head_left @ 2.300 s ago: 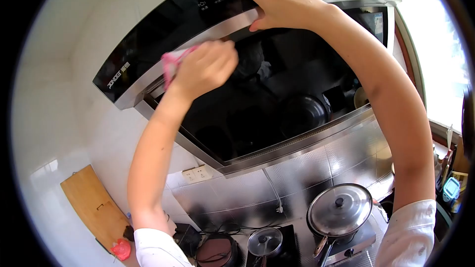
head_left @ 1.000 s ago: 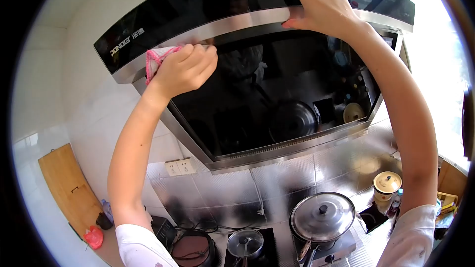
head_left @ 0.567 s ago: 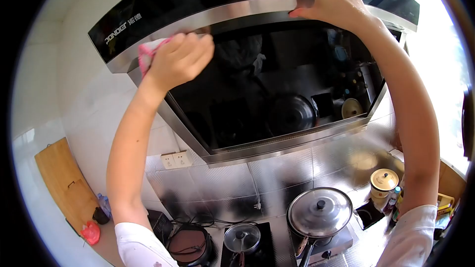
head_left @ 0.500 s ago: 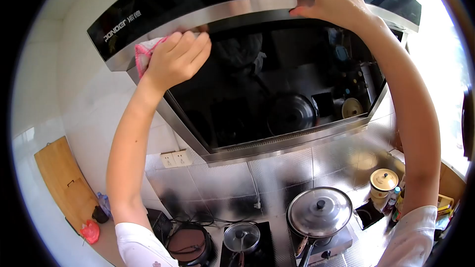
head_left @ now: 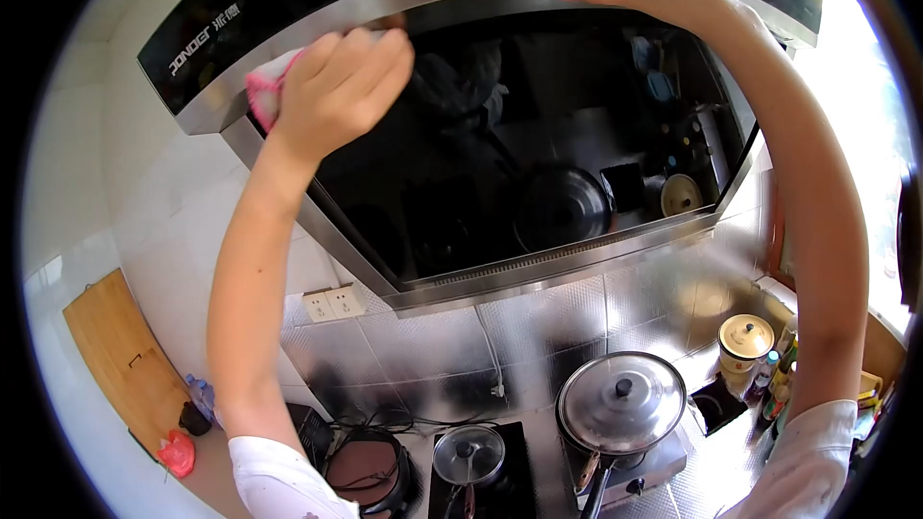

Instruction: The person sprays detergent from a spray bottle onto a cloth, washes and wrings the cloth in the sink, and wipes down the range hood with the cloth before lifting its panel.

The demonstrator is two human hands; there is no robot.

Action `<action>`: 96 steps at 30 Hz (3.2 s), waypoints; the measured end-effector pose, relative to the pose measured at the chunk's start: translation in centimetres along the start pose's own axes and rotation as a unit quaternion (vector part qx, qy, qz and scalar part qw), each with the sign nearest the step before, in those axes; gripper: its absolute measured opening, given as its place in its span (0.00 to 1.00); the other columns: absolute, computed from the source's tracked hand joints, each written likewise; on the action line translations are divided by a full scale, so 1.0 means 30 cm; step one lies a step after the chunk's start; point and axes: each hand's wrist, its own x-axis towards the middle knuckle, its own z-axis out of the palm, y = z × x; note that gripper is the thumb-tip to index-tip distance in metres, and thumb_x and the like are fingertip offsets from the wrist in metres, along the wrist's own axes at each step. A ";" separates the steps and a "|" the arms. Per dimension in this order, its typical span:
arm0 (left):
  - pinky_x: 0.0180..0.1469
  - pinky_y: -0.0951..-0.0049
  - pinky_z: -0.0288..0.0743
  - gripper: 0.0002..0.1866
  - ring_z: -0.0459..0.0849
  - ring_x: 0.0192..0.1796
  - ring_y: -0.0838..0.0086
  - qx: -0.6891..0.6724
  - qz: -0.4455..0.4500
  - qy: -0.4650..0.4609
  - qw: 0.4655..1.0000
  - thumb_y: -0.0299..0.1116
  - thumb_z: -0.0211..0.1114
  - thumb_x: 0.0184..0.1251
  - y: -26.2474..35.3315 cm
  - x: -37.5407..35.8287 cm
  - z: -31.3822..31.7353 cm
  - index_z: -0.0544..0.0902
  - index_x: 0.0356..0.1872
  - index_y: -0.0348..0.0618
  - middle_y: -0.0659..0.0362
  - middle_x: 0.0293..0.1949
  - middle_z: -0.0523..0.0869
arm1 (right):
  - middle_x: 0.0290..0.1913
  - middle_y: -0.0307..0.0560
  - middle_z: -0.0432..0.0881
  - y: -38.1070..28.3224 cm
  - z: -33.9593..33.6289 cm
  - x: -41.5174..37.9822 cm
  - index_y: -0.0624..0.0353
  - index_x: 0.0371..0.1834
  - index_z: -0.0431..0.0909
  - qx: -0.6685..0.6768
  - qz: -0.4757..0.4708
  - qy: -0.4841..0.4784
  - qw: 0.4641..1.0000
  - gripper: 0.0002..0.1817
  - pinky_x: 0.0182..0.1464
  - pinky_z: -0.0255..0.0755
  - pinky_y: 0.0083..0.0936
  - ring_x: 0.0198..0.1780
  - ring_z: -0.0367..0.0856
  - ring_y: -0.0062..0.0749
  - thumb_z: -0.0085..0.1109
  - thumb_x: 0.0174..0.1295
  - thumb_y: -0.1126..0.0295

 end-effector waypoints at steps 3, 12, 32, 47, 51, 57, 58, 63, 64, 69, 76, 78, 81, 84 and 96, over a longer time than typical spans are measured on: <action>0.38 0.75 0.66 0.06 0.76 0.36 0.75 -0.050 -0.033 -0.007 0.998 0.27 0.62 0.46 0.093 0.149 0.084 0.81 0.28 0.46 0.66 0.34 0.79 | 0.64 0.59 0.56 0.015 -0.004 -0.011 0.46 0.65 0.55 -0.019 -0.002 0.003 1.000 0.52 0.66 0.51 0.45 0.66 0.53 0.54 0.73 0.31 0.62; 0.39 0.74 0.67 0.08 0.76 0.38 0.72 -0.017 -0.025 -0.083 0.996 0.28 0.64 0.46 -0.014 -0.100 -0.062 0.83 0.31 0.45 0.65 0.37 0.81 | 0.64 0.56 0.56 0.011 -0.003 -0.005 0.47 0.64 0.57 0.012 -0.006 0.009 1.000 0.50 0.66 0.52 0.44 0.66 0.53 0.53 0.73 0.31 0.63; 0.43 0.76 0.68 0.11 0.75 0.46 0.74 -0.051 0.059 0.027 0.997 0.28 0.61 0.49 0.075 0.228 0.153 0.83 0.37 0.45 0.65 0.41 0.79 | 0.62 0.56 0.59 0.040 0.011 -0.026 0.49 0.62 0.58 0.014 -0.040 0.051 0.998 0.49 0.64 0.53 0.44 0.65 0.55 0.53 0.73 0.31 0.61; 0.51 0.79 0.65 0.18 0.73 0.52 0.78 0.026 0.109 -0.151 0.982 0.27 0.56 0.53 -0.061 -0.094 -0.061 0.80 0.47 0.47 0.68 0.50 0.77 | 0.64 0.57 0.57 0.044 0.014 -0.025 0.50 0.61 0.58 -0.006 -0.019 0.020 1.000 0.47 0.66 0.52 0.44 0.66 0.54 0.55 0.73 0.32 0.61; 0.55 0.79 0.64 0.21 0.71 0.56 0.78 0.077 0.086 -0.217 0.969 0.29 0.53 0.55 -0.067 -0.179 -0.125 0.78 0.53 0.51 0.70 0.55 0.75 | 0.64 0.57 0.57 0.043 0.021 -0.022 0.50 0.61 0.58 -0.013 -0.021 0.025 0.999 0.47 0.66 0.52 0.44 0.66 0.54 0.55 0.73 0.32 0.62; 0.59 0.76 0.63 0.22 0.69 0.60 0.80 0.052 0.070 -0.235 0.968 0.29 0.53 0.56 -0.035 -0.115 -0.076 0.76 0.55 0.50 0.70 0.57 0.73 | 0.61 0.56 0.60 0.038 0.031 -0.013 0.50 0.60 0.59 -0.021 -0.042 0.059 0.997 0.47 0.64 0.54 0.43 0.64 0.56 0.54 0.73 0.32 0.62; 0.59 0.76 0.63 0.22 0.69 0.60 0.80 0.047 0.070 -0.238 0.968 0.29 0.53 0.56 -0.023 -0.088 -0.059 0.76 0.55 0.50 0.70 0.57 0.73 | 0.60 0.55 0.61 0.035 0.022 -0.007 0.51 0.60 0.59 -0.015 -0.037 0.037 0.999 0.47 0.64 0.55 0.42 0.63 0.57 0.53 0.73 0.31 0.62; 0.59 0.76 0.63 0.22 0.69 0.62 0.79 -0.021 0.058 -0.180 0.982 0.26 0.51 0.58 0.084 0.110 0.077 0.75 0.55 0.48 0.69 0.58 0.73 | 0.57 0.53 0.64 0.052 0.044 -0.017 0.52 0.58 0.60 0.001 -0.060 0.085 0.995 0.45 0.62 0.57 0.41 0.61 0.61 0.51 0.73 0.31 0.62; 0.59 0.76 0.63 0.22 0.68 0.63 0.78 -0.049 0.038 -0.176 0.982 0.26 0.51 0.58 0.109 0.153 0.101 0.75 0.56 0.48 0.69 0.59 0.72 | 0.56 0.53 0.65 0.059 0.047 -0.018 0.52 0.57 0.61 -0.002 -0.060 0.099 0.993 0.44 0.61 0.58 0.40 0.60 0.62 0.51 0.73 0.30 0.61; 0.58 0.78 0.61 0.21 0.67 0.61 0.70 0.003 0.101 -0.228 0.968 0.32 0.49 0.60 0.078 0.202 0.042 0.73 0.55 0.38 0.60 0.58 0.72 | 0.55 0.52 0.67 0.061 0.035 -0.026 0.54 0.53 0.63 0.012 -0.063 0.096 0.993 0.42 0.61 0.58 0.39 0.59 0.63 0.50 0.73 0.30 0.61; 0.56 0.80 0.65 0.24 0.71 0.58 0.81 0.104 0.106 -0.259 0.954 0.28 0.56 0.53 0.000 -0.073 -0.040 0.74 0.56 0.50 0.70 0.57 0.73 | 0.54 0.52 0.68 0.061 0.058 -0.020 0.54 0.51 0.63 0.007 -0.060 0.115 0.992 0.41 0.61 0.57 0.39 0.59 0.63 0.49 0.74 0.29 0.64; 0.57 0.77 0.64 0.21 0.69 0.61 0.79 0.086 0.084 -0.248 0.961 0.24 0.55 0.55 0.025 -0.050 -0.030 0.76 0.53 0.45 0.69 0.58 0.74 | 0.54 0.51 0.68 0.064 0.057 -0.028 0.54 0.51 0.63 -0.005 -0.059 0.114 0.992 0.41 0.61 0.57 0.39 0.59 0.64 0.49 0.74 0.29 0.64; 0.59 0.74 0.62 0.24 0.67 0.63 0.76 0.090 0.094 -0.233 0.964 0.25 0.53 0.55 0.070 0.032 0.020 0.73 0.57 0.43 0.66 0.60 0.71 | 0.54 0.51 0.67 0.046 0.051 -0.028 0.54 0.51 0.63 0.003 -0.053 0.115 0.992 0.40 0.61 0.57 0.38 0.59 0.64 0.49 0.74 0.29 0.64; 0.65 0.76 0.53 0.24 0.56 0.68 0.71 0.065 0.097 -0.242 0.963 0.32 0.49 0.60 0.109 0.249 0.039 0.70 0.59 0.40 0.58 0.65 0.64 | 0.54 0.51 0.67 0.052 0.040 -0.029 0.55 0.50 0.64 0.018 -0.054 0.106 0.993 0.40 0.61 0.57 0.38 0.59 0.64 0.49 0.74 0.29 0.64; 0.65 0.71 0.57 0.24 0.61 0.67 0.77 0.144 0.158 -0.341 0.915 0.29 0.54 0.57 -0.042 -0.109 -0.119 0.72 0.59 0.48 0.69 0.63 0.67 | 0.48 0.48 0.69 0.028 0.007 -0.018 0.55 0.46 0.64 0.068 -0.034 0.085 0.993 0.37 0.57 0.60 0.35 0.54 0.67 0.45 0.75 0.28 0.66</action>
